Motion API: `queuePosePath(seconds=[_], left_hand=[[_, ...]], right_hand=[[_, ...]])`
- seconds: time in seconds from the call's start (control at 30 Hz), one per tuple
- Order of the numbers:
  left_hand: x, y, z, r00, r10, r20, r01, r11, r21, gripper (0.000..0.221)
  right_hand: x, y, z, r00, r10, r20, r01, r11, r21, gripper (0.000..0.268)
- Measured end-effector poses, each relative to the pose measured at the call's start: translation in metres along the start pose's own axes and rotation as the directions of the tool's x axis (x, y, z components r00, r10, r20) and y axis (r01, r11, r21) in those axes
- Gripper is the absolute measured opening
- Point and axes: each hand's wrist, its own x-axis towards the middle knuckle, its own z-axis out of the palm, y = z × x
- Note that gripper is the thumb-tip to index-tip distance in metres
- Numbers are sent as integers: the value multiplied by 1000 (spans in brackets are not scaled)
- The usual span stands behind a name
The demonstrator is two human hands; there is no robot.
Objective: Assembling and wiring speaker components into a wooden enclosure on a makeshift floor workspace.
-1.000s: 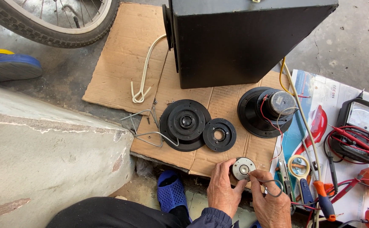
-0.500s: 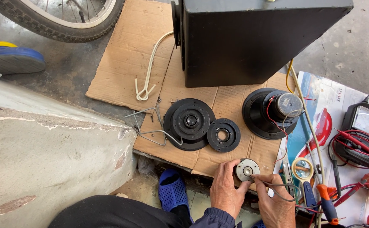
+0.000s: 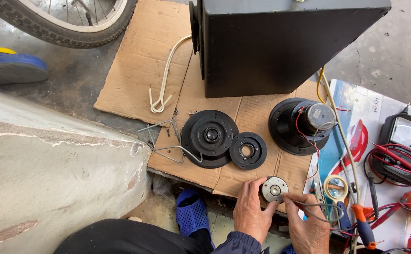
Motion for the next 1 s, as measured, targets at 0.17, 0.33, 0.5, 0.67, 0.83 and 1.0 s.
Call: queuePosePath(seconds=[0.17,0.33,0.5,0.67,0.83,1.0], left_hand=[[1,-3,2,1000,20,-16,-20,1000,4,69],[1,-3,2,1000,8,4,-8,1000,5,69],[1,-3,2,1000,13,-5,-13,1000,2,69],[1,-4,2,1000,8,-1,-8,1000,4,69],[0,-1,1,1000,17,-11,-17,1000,-7,70],[0,-1,1,1000,13,-5,-13,1000,-8,69]], right_hand=[[1,1,5,998,55,7,-55,998,-35,8],[2,0,4,996,90,18,-88,994,-63,7],[3,6,5,998,48,30,-47,998,-41,8],[2,5,5,999,39,13,-39,999,-13,8],[3,7,4,998,55,31,-54,998,-28,7],[1,3,5,999,37,14,-37,998,-45,8]])
